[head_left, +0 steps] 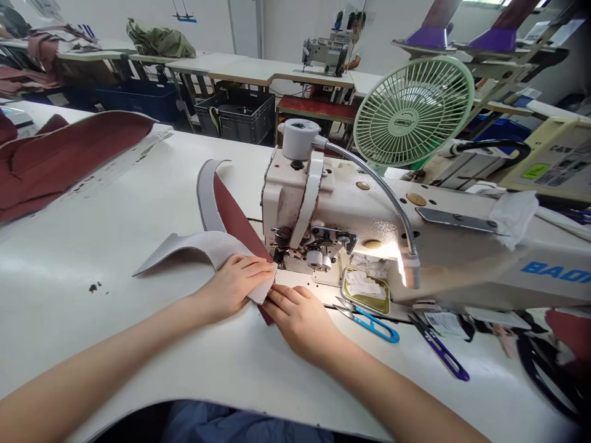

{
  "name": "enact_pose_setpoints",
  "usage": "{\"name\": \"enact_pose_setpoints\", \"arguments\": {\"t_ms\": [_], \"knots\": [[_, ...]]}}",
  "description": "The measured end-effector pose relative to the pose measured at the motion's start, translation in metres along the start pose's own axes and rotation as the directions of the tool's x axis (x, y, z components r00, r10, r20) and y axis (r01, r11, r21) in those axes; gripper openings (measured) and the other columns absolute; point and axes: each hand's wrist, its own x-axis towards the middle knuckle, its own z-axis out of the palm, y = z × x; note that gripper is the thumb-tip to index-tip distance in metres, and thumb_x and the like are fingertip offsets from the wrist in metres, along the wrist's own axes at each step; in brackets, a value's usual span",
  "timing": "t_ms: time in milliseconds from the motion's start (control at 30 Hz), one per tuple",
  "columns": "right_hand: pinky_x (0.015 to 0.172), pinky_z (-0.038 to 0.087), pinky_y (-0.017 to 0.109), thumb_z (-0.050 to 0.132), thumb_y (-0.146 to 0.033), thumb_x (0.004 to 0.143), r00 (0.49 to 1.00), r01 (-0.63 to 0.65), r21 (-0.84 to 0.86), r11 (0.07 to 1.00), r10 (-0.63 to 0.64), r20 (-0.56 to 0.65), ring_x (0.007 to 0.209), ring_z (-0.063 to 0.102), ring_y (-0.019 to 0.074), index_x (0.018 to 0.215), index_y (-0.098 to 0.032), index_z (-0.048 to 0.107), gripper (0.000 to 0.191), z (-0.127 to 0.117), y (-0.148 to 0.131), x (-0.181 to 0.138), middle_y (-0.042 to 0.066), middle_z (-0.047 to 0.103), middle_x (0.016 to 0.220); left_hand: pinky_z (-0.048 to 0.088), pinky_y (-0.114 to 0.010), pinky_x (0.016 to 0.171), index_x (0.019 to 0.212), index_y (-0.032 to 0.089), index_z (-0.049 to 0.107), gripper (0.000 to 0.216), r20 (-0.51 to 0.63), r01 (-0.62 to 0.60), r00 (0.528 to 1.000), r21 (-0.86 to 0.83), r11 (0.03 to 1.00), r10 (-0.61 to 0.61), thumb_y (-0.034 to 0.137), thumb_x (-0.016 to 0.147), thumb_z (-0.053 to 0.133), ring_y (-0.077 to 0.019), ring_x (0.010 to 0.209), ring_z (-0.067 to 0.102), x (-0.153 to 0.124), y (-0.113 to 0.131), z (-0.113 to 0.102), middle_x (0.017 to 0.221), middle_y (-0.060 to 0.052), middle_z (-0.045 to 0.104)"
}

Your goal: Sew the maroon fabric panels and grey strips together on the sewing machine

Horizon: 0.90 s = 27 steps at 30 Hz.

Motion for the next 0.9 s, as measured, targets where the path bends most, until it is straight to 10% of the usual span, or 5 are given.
{"name": "enact_pose_setpoints", "arguments": {"t_ms": [900], "knots": [[0.08,0.044,0.035,0.046,-0.012,0.094,0.996,-0.085,-0.099,0.991,0.084,-0.007,0.121,0.052,0.0236,0.119,-0.014,0.063,0.031,-0.001,0.01,0.001,0.009,0.063,0.129,0.032,-0.04,0.097,0.131,0.019,0.052,0.052,0.008,0.007,1.0,0.043,0.999,-0.007,0.008,0.081,0.044,-0.0237,0.128,0.044,0.024,-0.006,0.005,0.139,-0.006,0.055]]}}
